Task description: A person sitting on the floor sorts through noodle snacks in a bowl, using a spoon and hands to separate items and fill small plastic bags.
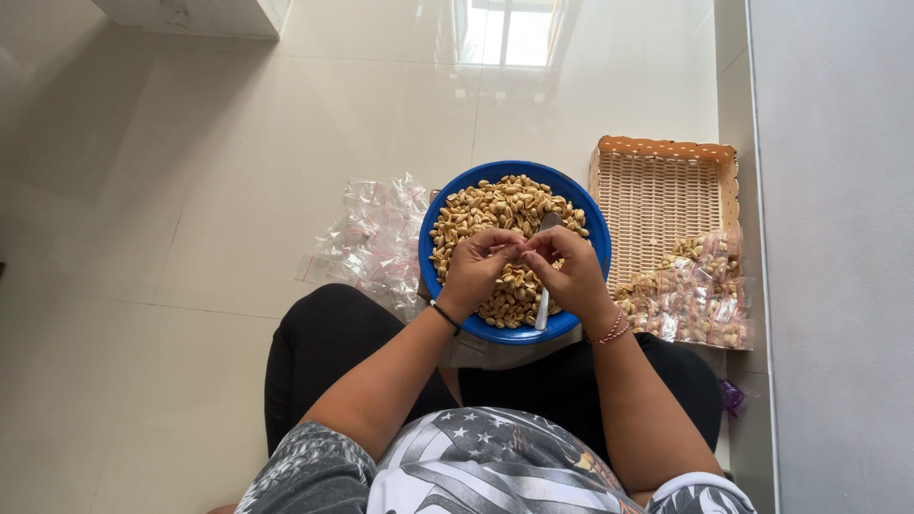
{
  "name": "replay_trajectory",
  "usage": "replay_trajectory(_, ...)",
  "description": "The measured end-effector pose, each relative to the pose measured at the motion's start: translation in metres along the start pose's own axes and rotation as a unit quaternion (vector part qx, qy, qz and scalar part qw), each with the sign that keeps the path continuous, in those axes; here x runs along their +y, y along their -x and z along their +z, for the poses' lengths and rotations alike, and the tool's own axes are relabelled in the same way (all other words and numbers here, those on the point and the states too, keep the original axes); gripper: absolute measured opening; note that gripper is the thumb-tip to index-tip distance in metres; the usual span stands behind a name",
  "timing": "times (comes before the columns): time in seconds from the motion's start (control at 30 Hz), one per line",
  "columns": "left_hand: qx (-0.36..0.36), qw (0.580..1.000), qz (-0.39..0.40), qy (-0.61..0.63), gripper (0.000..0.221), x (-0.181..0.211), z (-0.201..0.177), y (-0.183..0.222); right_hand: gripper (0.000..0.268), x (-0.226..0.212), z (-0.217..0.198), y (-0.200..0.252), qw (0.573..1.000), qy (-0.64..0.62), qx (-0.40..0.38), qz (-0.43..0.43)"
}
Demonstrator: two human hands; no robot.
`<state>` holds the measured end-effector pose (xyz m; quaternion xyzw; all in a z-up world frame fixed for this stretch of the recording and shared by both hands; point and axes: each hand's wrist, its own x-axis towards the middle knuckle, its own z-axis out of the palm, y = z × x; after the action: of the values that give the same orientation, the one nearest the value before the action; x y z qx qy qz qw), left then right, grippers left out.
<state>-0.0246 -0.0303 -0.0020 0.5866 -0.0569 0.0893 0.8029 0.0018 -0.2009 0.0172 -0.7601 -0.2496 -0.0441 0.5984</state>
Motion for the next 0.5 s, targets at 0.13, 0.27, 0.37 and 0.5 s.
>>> replay_trajectory(0.13, 0.023, 0.999, 0.02, -0.015, 0.004, -0.003, 0.003, 0.004, 0.004, -0.009, 0.003, 0.0, 1.0, 0.012, 0.014, -0.011)
replay_trajectory(0.27, 0.042, 0.964, 0.131, -0.229, 0.038, 0.013, 0.006, 0.007, 0.005, -0.001, 0.003, 0.005, 0.998, -0.013, 0.056, 0.024)
replay_trajectory(0.37, 0.032, 0.951, 0.175, -0.255, 0.039, 0.018, 0.015, 0.009, 0.005, -0.01, 0.006, 0.007, 0.994, -0.037, 0.089, 0.045)
replay_trajectory(0.5, 0.044, 0.985, 0.061, -0.158, 0.03, 0.016, 0.021, 0.011, 0.009, -0.026, 0.008, 0.003, 0.995, -0.03, 0.094, 0.007)
